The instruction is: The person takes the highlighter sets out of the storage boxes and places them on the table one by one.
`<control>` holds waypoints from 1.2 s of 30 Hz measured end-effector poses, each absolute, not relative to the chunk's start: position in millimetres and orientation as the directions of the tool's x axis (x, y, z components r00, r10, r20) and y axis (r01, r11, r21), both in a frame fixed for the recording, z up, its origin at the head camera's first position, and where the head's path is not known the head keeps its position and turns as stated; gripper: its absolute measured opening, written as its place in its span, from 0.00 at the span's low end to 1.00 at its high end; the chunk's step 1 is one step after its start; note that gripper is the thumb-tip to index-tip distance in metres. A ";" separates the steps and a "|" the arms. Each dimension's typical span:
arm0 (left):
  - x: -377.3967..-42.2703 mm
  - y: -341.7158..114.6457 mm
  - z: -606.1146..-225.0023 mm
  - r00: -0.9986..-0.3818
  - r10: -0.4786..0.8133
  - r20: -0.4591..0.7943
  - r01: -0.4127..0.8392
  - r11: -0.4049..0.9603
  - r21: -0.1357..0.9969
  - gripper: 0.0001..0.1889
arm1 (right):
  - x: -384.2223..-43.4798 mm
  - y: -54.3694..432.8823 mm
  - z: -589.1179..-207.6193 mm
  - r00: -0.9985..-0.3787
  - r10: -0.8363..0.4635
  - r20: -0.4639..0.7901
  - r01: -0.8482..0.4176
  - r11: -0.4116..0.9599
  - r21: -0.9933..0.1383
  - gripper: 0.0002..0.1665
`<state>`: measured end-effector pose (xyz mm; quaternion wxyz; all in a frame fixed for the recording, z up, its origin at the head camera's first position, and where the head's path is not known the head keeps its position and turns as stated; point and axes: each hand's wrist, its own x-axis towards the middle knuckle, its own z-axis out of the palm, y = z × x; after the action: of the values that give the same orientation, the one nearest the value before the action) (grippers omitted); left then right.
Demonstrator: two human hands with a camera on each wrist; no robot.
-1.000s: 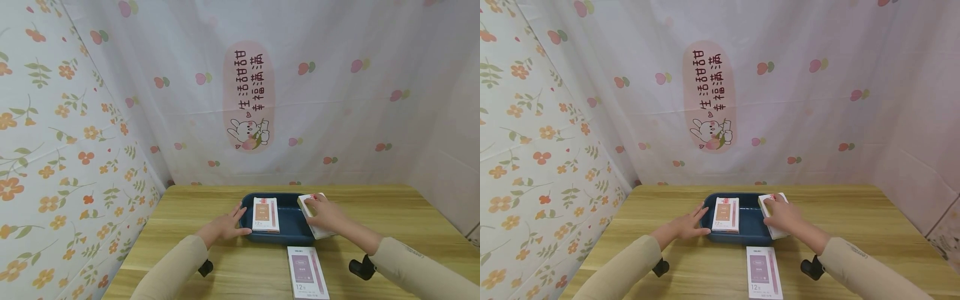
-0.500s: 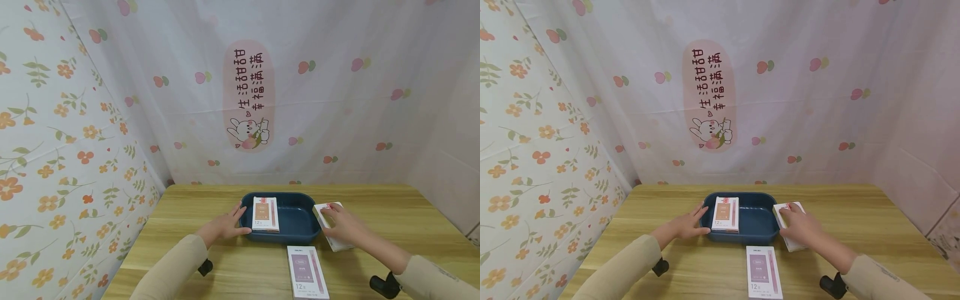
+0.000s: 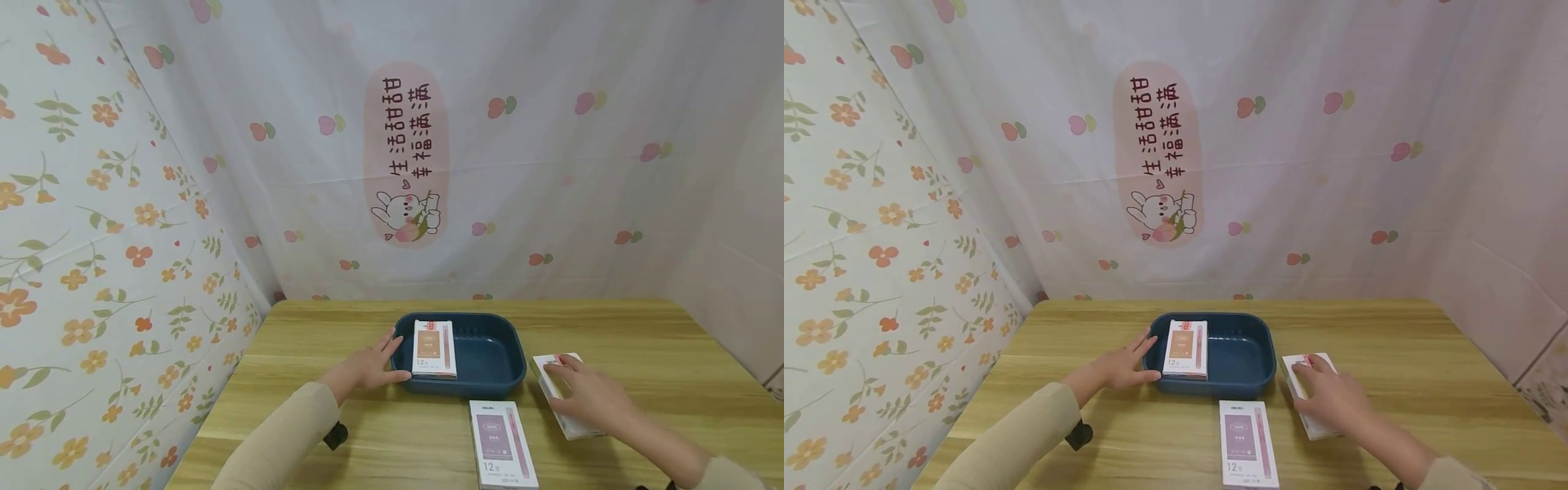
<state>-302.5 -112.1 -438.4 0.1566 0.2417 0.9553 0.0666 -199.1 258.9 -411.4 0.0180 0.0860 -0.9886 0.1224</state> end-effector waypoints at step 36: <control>-302.8 -111.3 -438.6 -0.835 0.485 -0.259 0.452 0.874 0.179 0.46 | -163.7 253.0 -464.4 -0.987 -0.155 -0.033 -0.141 0.953 -0.268 0.38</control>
<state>-302.8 -111.3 -438.6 0.1495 0.2452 0.9563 0.0551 -163.7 253.0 -464.4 -0.0271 0.0750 -0.9878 0.1335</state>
